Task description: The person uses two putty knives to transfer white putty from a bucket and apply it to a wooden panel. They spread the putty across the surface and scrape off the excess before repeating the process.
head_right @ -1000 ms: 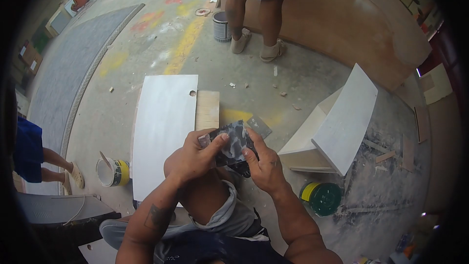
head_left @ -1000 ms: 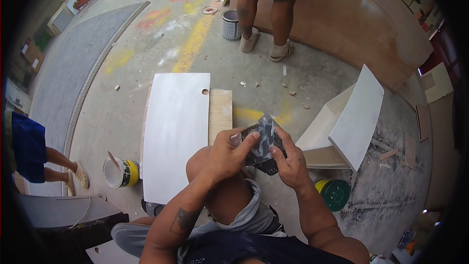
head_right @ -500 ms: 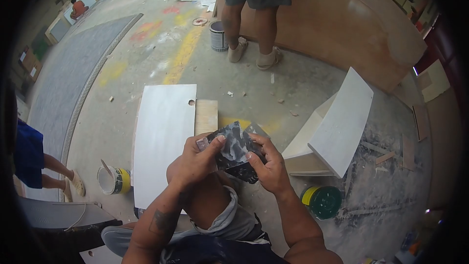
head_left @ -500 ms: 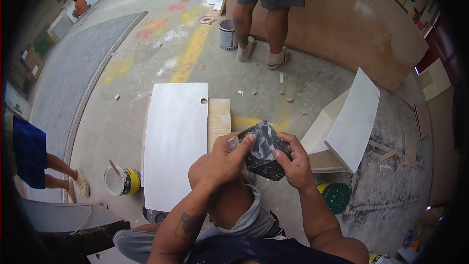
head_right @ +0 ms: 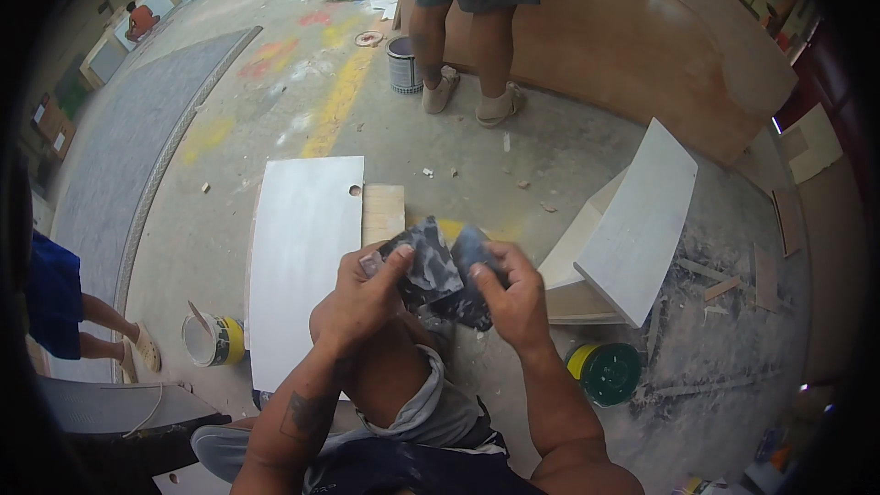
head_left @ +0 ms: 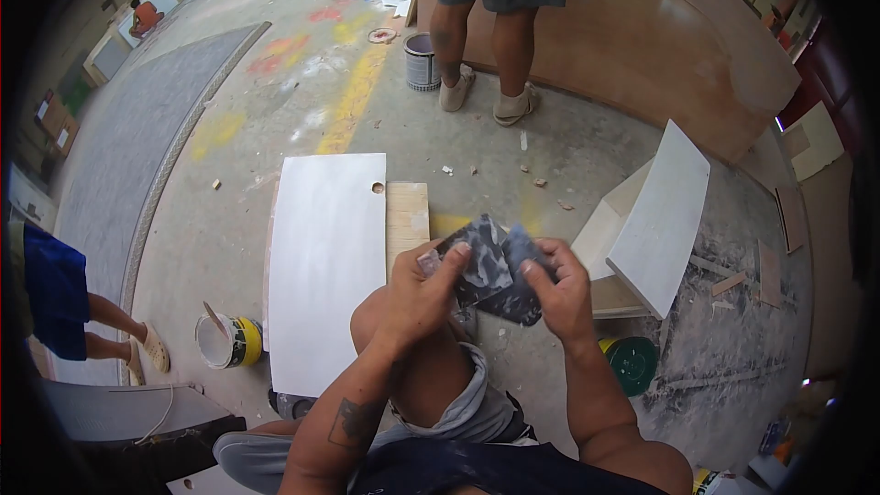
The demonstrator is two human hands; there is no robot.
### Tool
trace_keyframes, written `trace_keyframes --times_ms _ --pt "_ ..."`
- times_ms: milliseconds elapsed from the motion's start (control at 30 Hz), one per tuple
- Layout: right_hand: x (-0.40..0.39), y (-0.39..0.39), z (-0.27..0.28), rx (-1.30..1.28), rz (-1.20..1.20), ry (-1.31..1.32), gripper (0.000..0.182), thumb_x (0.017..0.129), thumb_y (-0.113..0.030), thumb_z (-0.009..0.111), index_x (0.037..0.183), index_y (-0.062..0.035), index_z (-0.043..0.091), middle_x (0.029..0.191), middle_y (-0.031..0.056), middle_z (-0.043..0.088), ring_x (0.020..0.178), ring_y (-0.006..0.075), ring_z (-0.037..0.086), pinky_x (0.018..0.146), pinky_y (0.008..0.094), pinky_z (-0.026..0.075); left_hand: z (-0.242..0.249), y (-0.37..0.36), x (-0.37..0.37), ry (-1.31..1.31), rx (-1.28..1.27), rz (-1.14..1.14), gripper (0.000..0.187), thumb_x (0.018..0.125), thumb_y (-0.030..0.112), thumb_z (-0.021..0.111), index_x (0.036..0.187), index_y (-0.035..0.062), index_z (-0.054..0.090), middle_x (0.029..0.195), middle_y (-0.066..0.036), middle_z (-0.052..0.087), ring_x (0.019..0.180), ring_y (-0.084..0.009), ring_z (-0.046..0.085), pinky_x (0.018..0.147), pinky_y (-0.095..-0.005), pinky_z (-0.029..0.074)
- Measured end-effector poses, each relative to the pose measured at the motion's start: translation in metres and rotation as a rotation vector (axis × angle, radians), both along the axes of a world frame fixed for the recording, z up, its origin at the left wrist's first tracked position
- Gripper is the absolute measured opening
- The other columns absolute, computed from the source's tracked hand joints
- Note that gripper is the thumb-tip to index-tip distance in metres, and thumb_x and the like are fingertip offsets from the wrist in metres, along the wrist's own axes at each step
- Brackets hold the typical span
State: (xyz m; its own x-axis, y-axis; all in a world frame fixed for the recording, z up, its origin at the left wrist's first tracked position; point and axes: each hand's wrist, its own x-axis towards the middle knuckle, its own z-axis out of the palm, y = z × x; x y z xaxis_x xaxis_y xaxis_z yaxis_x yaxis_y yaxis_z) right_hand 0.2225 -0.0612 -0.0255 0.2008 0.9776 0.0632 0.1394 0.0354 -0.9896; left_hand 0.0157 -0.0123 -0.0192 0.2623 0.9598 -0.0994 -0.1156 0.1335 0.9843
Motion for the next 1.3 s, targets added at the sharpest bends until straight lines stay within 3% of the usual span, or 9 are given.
trace_keyframes --times_ms 67,167,400,533,667,800,900,1033,1300 --pt "0.007 0.005 0.000 0.089 -0.121 0.063 0.020 0.099 -0.005 0.062 0.117 0.0005 0.054 0.105 0.0073 0.065 0.096 0.0107 0.061 0.087 0.0279 0.050 0.000 0.002 0.000 -0.043 -0.002 0.063 0.032 0.104 0.025 0.062 0.099 -0.0048 0.072 0.081 0.000 0.069 0.075 -0.0053 0.060 0.066 -0.0239 0.049" --pt "0.014 0.011 -0.012 0.273 -0.231 0.216 0.029 0.099 -0.006 0.062 0.124 0.0003 0.048 0.112 0.0085 0.063 0.104 0.0123 0.059 0.094 0.0287 0.047 0.006 0.004 -0.001 -0.119 -0.053 0.120 0.031 0.105 0.025 0.061 0.099 -0.0042 0.071 0.084 0.001 0.069 0.076 -0.0056 0.060 0.067 -0.0241 0.049" --pt "-0.005 0.005 -0.021 0.186 -0.044 0.682 0.052 0.093 0.003 0.065 0.139 -0.0007 0.041 0.128 0.0117 0.059 0.117 0.0218 0.059 0.109 0.0377 0.044 0.016 0.006 -0.005 -0.195 -0.145 0.021 0.031 0.106 0.024 0.060 0.113 -0.0051 0.070 0.096 -0.001 0.071 0.086 -0.0069 0.062 0.077 -0.0241 0.051" --pt "-0.024 0.000 -0.005 0.050 0.061 0.918 0.053 0.091 0.008 0.062 0.139 -0.0027 0.042 0.130 0.0128 0.060 0.118 0.0225 0.060 0.108 0.0393 0.046 0.020 0.006 -0.007 -0.133 -0.150 -0.105 0.035 0.106 0.024 0.059 0.120 -0.0066 0.068 0.100 -0.003 0.072 0.089 -0.0076 0.064 0.080 -0.0243 0.052" --pt "0.013 0.008 -0.034 0.055 0.062 0.894 0.055 0.093 0.002 0.060 0.145 -0.0039 0.042 0.129 0.0136 0.062 0.107 0.0185 0.063 0.097 0.0324 0.049 0.021 0.003 -0.009 -0.093 -0.139 -0.121 0.036 0.106 0.025 0.059 0.119 -0.0070 0.069 0.099 -0.004 0.072 0.088 -0.0076 0.064 0.078 -0.0252 0.052" --pt "0.050 0.019 0.023 -0.208 0.406 0.234 0.053 0.097 -0.005 0.060 0.147 0.0008 0.046 0.125 0.0129 0.066 0.110 0.0137 0.060 0.098 0.0292 0.047 0.022 0.003 -0.014 -0.023 -0.176 -0.201 0.036 0.105 0.026 0.060 0.118 -0.0070 0.069 0.098 -0.004 0.073 0.086 -0.0077 0.065 0.076 -0.0255 0.053" --pt "0.043 0.019 0.034 -0.389 0.691 0.350 0.054 0.097 -0.005 0.060 0.148 0.0030 0.045 0.129 0.0112 0.064 0.114 0.0124 0.059 0.100 0.0290 0.046 0.023 0.003 -0.013 0.032 -0.187 -0.215 0.036 0.104 0.027 0.062 0.116 -0.0071 0.069 0.097 -0.004 0.073 0.086 -0.0078 0.064 0.077 -0.0252 0.052" --pt "0.027 0.018 0.014 -0.183 0.602 0.366 0.049 0.100 -0.001 0.053 0.147 0.0038 0.041 0.133 0.0084 0.058 0.122 0.0137 0.055 0.105 0.0306 0.043 0.023 0.000 0.004 -0.220 -0.075 0.019 0.036 0.103 0.028 0.064 0.112 -0.0062 0.069 0.093 -0.003 0.071 0.086 -0.0080 0.062 0.076 -0.0251 0.051" --pt "-0.007 0.012 -0.013 0.050 0.290 0.120 0.041 0.103 -0.009 0.051 0.143 0.0000 0.043 0.125 0.0121 0.063 0.116 0.0173 0.060 0.100 0.0334 0.046 0.000 0.005 -0.002 0.060 0.015 0.025 0.031 0.102 0.028 0.065 0.107 -0.0024 0.068 0.087 -0.003 0.068 0.082 -0.0086 0.060 0.073 -0.0263 0.049"
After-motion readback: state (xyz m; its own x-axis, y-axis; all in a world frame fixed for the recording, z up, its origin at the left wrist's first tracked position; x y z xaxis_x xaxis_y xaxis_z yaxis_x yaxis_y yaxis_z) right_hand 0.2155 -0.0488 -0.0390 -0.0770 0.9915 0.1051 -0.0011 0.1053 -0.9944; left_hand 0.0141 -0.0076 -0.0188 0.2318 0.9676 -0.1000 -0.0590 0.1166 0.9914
